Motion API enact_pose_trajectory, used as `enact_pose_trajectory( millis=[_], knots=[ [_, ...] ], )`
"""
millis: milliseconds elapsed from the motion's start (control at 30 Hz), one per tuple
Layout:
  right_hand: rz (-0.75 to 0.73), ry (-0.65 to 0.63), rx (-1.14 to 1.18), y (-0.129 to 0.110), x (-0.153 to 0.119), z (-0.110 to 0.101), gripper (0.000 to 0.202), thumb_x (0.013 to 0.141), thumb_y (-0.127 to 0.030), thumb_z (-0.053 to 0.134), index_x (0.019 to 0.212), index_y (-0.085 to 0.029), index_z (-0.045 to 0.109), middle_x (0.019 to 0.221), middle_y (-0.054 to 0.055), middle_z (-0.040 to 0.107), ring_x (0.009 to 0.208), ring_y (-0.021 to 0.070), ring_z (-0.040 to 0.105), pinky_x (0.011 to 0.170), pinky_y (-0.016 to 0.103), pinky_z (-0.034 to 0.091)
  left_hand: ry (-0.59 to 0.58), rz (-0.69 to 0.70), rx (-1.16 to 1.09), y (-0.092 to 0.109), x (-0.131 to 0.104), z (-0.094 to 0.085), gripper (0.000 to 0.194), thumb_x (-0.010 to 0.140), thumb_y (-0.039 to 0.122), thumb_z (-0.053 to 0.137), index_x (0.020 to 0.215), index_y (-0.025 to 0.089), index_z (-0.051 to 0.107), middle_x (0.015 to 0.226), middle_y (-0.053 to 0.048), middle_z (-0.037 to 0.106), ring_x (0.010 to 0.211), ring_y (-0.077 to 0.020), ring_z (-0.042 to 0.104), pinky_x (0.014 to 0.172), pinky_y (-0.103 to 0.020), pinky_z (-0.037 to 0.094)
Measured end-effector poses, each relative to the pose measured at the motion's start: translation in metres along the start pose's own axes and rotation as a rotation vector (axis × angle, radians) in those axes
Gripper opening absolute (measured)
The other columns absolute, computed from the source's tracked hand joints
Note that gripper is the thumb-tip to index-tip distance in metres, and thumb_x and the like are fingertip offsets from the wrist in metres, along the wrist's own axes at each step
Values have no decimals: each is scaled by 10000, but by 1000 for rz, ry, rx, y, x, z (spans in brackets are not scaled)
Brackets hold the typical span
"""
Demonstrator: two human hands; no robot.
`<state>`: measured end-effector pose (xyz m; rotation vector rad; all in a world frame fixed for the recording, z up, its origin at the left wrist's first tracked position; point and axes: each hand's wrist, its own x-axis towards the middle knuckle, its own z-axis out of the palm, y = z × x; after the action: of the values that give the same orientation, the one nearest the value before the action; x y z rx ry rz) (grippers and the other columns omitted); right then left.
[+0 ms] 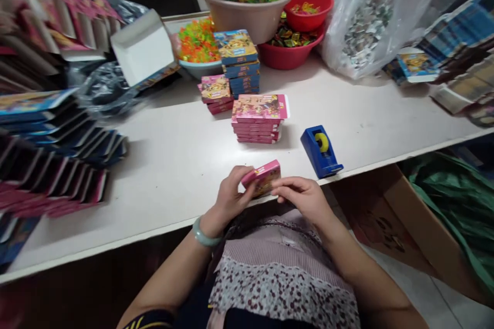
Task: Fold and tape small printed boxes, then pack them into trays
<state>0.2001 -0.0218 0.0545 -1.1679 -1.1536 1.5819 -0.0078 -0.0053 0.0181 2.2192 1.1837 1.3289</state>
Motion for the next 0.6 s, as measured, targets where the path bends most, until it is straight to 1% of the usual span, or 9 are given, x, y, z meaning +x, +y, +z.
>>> enact_pose_trajectory(
  millis=[100,167,267,367,433,467,533,567,600],
  knots=[
    [1,-14,15,2,17,22,411,749,-429,722,1096,-212,684,684,-26,692,535,125,610,591,285,549,-181,105,126,2,5,-10,555,925,178,510,1448,290,364,965,-52,610,767,-142,597,625,-236,512],
    [-18,21,-83,7,25,26,486,777,-427,687,1204,-210,604,691,-35,685,506,127,592,547,275,523,-266,131,168,1,6,-12,526,945,186,464,1452,296,374,962,-56,603,752,-143,591,603,-234,505],
    [-89,70,-423,11,37,24,529,832,-396,625,1314,-210,513,720,-7,698,571,171,622,558,289,487,-241,134,97,-2,4,-10,514,929,158,504,1424,259,414,988,-78,623,828,-159,615,654,-257,531],
    [-115,47,-817,11,52,18,567,819,-389,640,1338,-194,525,592,3,644,559,222,613,521,299,413,-157,59,-53,-11,4,-16,420,916,137,537,1321,248,523,997,-78,655,886,-159,639,722,-276,549],
    [-108,-10,-917,15,59,11,621,811,-380,645,1382,-189,494,571,-2,626,522,220,590,496,291,376,-41,-76,-89,-25,12,-33,306,921,154,537,1207,235,610,984,-65,675,879,-149,648,739,-261,545],
    [-104,-44,-900,18,61,6,643,824,-375,627,1415,-187,454,603,0,639,537,214,597,510,289,388,70,-161,-77,-36,21,-45,259,923,172,536,1156,227,637,982,-57,683,881,-147,649,749,-254,540],
    [-87,-111,-783,26,61,-4,639,874,-378,559,1455,-175,385,694,6,664,601,196,621,575,286,442,352,-321,-16,-65,47,-75,202,917,212,547,1082,213,663,993,-43,685,909,-151,642,787,-248,527],
    [-73,-134,-715,32,59,-8,610,897,-390,525,1447,-164,390,728,10,666,623,186,624,606,286,465,485,-382,13,-84,64,-90,189,908,228,556,1061,207,664,999,-37,681,924,-156,634,814,-251,519],
    [-60,-149,-655,37,56,-12,573,912,-405,501,1421,-154,422,749,16,663,634,177,623,625,283,482,550,-420,27,-104,84,-102,177,890,235,573,1036,198,666,1010,-36,673,952,-164,625,853,-260,508]
  ],
)
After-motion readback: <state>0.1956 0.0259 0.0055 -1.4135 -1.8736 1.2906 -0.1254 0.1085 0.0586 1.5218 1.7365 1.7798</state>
